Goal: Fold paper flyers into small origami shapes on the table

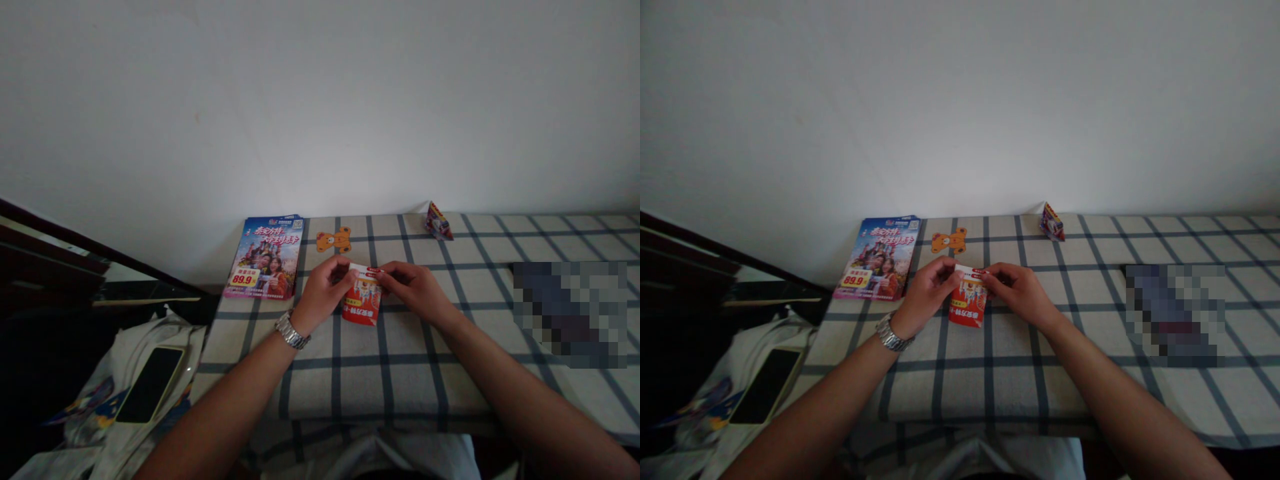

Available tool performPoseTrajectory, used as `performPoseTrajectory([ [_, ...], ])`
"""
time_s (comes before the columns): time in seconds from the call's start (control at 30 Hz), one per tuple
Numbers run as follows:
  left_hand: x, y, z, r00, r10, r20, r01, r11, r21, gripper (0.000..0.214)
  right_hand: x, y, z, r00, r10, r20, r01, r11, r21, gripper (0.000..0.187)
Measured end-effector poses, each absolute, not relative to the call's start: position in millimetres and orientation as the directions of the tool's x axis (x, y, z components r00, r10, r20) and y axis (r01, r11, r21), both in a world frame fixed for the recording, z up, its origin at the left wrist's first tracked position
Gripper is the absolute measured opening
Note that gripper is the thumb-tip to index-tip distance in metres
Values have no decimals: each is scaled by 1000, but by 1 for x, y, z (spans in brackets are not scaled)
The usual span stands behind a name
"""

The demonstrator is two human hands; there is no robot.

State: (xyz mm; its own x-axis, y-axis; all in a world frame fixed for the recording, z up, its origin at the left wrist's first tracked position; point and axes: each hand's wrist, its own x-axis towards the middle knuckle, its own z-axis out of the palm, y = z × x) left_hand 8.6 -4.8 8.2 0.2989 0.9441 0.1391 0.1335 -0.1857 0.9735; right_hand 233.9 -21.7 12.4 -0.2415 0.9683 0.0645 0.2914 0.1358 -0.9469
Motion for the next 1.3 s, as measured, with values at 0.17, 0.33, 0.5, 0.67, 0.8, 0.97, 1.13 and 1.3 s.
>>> performPoseTrajectory([
  [0.17,8,-4,7,298,943,148,138,-196,971,29,234,-21,12,-244,968,61,300,135,-944,33],
  [0.33,8,-4,7,310,937,162,134,-211,968,32,236,-21,9,-260,963,64,316,148,-937,33],
  [0.5,8,-4,7,303,942,147,119,-191,974,34,236,-21,6,-264,963,54,307,137,-942,32],
  [0.67,9,-4,5,289,947,139,119,-179,977,33,235,-21,6,-256,964,66,308,146,-940,31],
  [0.8,9,-5,7,284,952,115,98,-148,984,36,235,-22,7,-260,963,70,307,151,-939,33],
  [0.97,9,-5,8,288,951,111,100,-145,984,34,235,-22,5,-255,965,63,299,141,-944,33],
  [1.13,9,-4,4,293,950,107,78,-136,988,33,235,-22,5,-260,965,40,265,111,-958,31],
  [1.3,10,-5,5,283,956,83,56,-103,993,34,235,-21,7,-259,965,39,273,112,-956,31],
])
